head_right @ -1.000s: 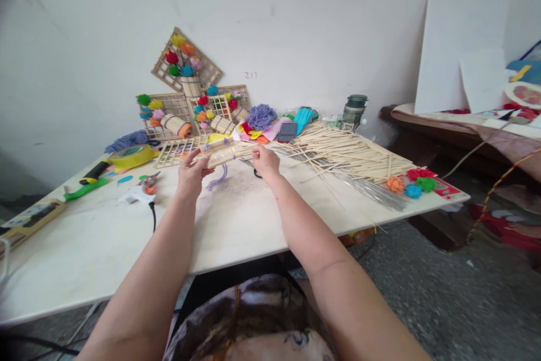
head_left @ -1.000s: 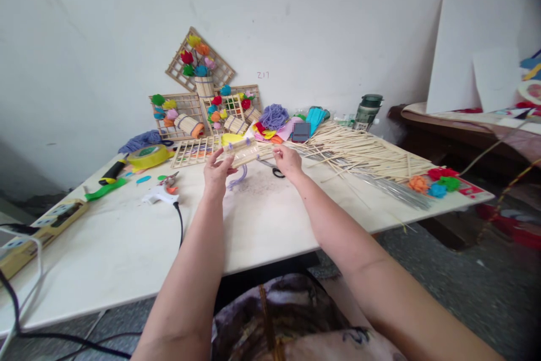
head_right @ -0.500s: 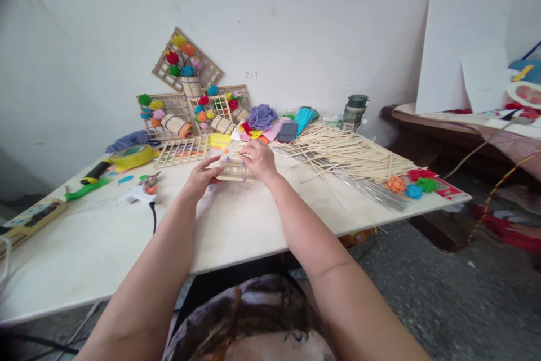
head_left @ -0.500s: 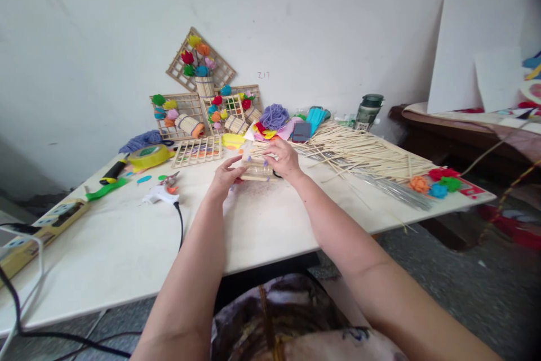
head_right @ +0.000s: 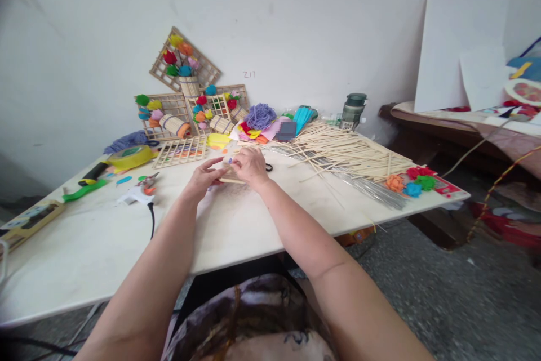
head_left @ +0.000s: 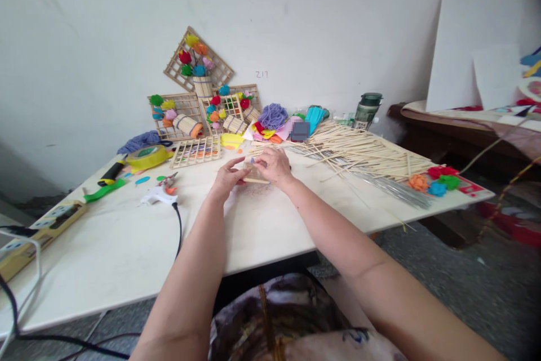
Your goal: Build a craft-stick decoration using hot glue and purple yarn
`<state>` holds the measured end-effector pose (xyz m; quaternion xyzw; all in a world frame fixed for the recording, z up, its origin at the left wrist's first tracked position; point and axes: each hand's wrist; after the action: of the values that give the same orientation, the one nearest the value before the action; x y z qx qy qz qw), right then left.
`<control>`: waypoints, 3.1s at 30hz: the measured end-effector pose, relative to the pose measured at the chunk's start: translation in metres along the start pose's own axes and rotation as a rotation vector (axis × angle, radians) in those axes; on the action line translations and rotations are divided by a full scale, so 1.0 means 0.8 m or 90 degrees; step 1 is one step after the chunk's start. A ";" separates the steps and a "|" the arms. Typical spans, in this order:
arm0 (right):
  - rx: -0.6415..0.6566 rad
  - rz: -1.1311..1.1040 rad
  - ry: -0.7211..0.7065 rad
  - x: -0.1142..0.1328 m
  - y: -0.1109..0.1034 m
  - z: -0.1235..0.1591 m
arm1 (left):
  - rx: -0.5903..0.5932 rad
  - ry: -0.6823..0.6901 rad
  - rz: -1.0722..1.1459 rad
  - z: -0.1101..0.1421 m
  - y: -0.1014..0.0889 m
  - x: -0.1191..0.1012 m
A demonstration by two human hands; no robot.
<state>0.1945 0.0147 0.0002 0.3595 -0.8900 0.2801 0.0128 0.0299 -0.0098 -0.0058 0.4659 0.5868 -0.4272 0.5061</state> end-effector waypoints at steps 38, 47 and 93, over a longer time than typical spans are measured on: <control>-0.019 0.028 0.194 0.016 0.008 0.005 | 0.053 -0.040 0.048 0.009 0.013 0.001; -0.006 0.044 0.214 0.019 0.006 0.005 | 0.059 -0.040 0.047 0.014 0.016 -0.004; -0.103 -0.070 0.401 0.007 0.002 -0.003 | -0.029 -0.013 0.106 0.014 0.017 -0.003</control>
<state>0.1886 0.0135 0.0028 0.3003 -0.8409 0.3051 0.3310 0.0455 -0.0186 -0.0054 0.4968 0.5504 -0.3748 0.5566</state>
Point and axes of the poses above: each hand's wrist, its own z-axis away from the middle knuckle, its own y-axis out of the palm, x = y × z, and after that the axes turned 11 degrees about -x, right-handed
